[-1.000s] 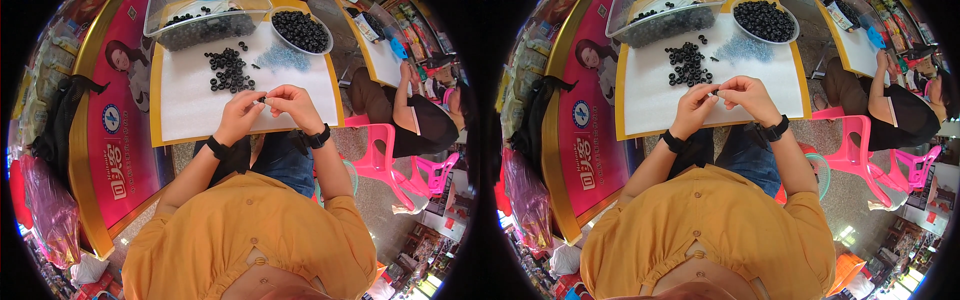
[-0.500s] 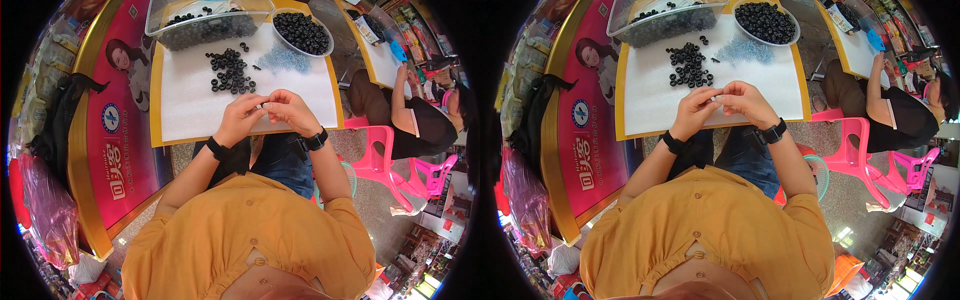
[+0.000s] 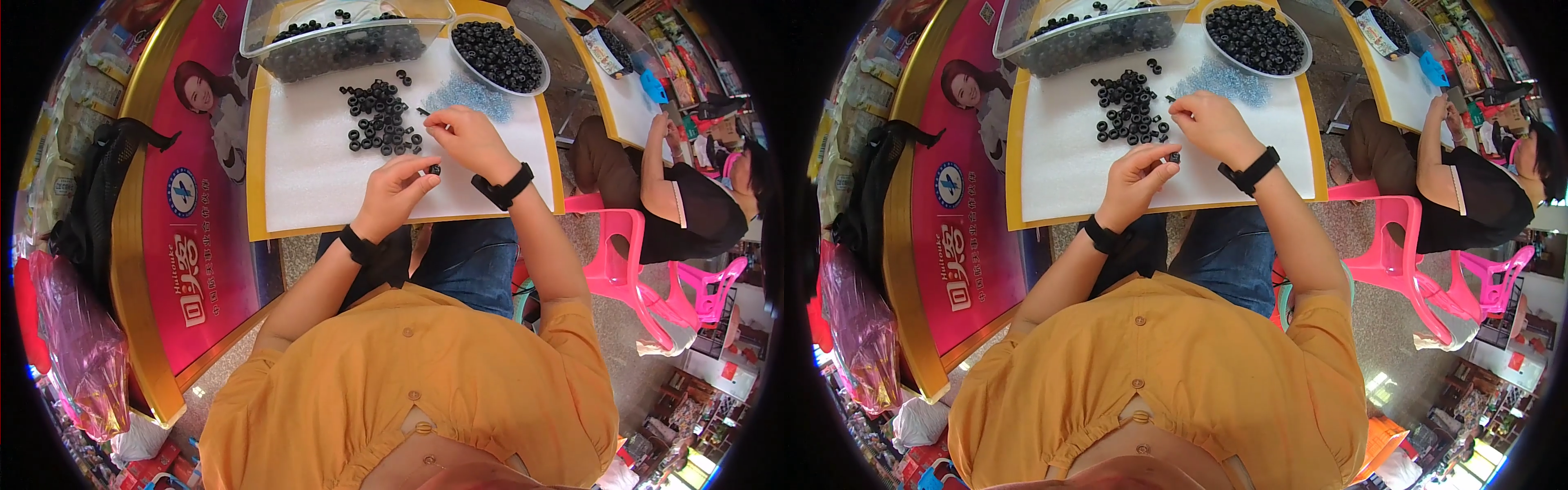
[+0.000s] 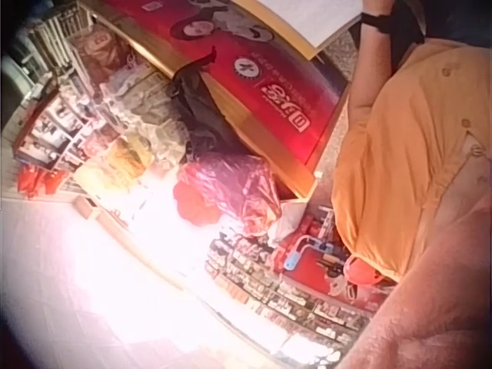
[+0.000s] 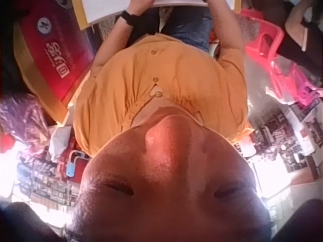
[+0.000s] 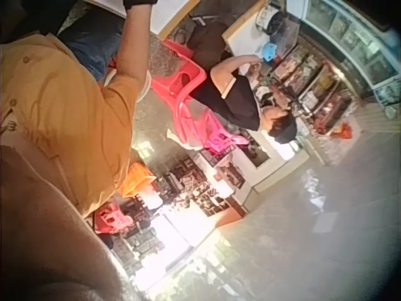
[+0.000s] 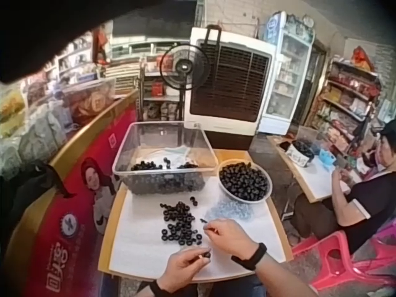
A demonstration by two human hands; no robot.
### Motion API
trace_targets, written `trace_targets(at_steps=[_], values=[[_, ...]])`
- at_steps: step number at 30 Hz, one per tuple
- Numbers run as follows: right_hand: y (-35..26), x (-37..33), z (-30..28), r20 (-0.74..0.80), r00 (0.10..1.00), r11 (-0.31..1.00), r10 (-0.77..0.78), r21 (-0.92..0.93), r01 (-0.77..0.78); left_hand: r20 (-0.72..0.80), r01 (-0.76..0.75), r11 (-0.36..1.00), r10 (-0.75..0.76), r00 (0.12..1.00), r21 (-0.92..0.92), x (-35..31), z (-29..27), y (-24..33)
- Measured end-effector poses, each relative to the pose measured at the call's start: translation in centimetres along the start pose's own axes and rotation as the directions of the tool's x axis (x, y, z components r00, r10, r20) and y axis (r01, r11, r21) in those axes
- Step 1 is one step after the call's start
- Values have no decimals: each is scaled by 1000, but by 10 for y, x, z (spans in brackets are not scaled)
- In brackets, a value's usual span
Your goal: The person places black plastic rings and pins onto a mat, then inserts the pins into the black plastic rings to assemble them by hand.
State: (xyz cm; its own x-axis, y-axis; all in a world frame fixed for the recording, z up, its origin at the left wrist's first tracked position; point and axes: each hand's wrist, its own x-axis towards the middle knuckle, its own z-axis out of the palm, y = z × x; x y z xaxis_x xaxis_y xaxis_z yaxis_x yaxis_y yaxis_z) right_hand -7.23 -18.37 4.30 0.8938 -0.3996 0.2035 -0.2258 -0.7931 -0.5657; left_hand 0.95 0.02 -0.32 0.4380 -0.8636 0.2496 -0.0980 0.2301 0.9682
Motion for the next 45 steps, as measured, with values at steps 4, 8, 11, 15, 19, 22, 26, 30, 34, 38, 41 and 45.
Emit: trace_targets(at_steps=[4, 8, 11, 15, 19, 22, 26, 30, 34, 38, 41, 45], values=[[3, 17, 11, 45, 991, 990, -126, -61, 129, 6, -5, 1000, 5, 1000, 25, 0, 0, 2], [0, 30, 11, 190, 971, 986, -146, -56, 159, 3, -9, 1000, 9, 1000, 28, 2, -1, 3], [4, 35, 12, 232, 958, 981, -167, -61, 186, -3, 22, 1000, -22, 1000, 11, 1, -1, 1], [1, 30, 6, 229, 963, 984, -141, -77, 162, -31, 53, 998, -54, 998, -23, 1, 0, 2], [-7, 2, -13, 210, 963, 960, 168, 189, -209, -34, 56, 998, -57, 998, -38, 1, 0, 3], [-5, -25, -20, 247, 918, 772, 312, 498, -396, -36, 47, 998, -49, 998, -51, 1, 1, 2], [-4, -60, -20, 268, 906, 450, 329, 799, -400, -33, 44, 999, -45, 998, -28, 0, -1, 2], [-2, -82, -10, 231, 924, 171, 304, 941, -292, -37, 31, 999, -32, 999, -35, -1, -1, -1], [-3, -90, -5, 164, 939, 49, 303, 981, -187, -31, 45, 999, -46, 998, -18, -1, -1, 0], [-5, -93, -2, 123, 949, -16, 292, 992, -123, -32, 32, 999, -32, 999, 7, -1, -1, -1], [-10, -94, 0, 65, 949, -17, 310, 998, -63, -26, 29, 999, -28, 999, 25, -1, -1, 1], [-11, -95, 0, 56, 944, -24, 325, 998, -51, -10, -7, 1000, 7, 1000, 13, -1, -1, -1]])
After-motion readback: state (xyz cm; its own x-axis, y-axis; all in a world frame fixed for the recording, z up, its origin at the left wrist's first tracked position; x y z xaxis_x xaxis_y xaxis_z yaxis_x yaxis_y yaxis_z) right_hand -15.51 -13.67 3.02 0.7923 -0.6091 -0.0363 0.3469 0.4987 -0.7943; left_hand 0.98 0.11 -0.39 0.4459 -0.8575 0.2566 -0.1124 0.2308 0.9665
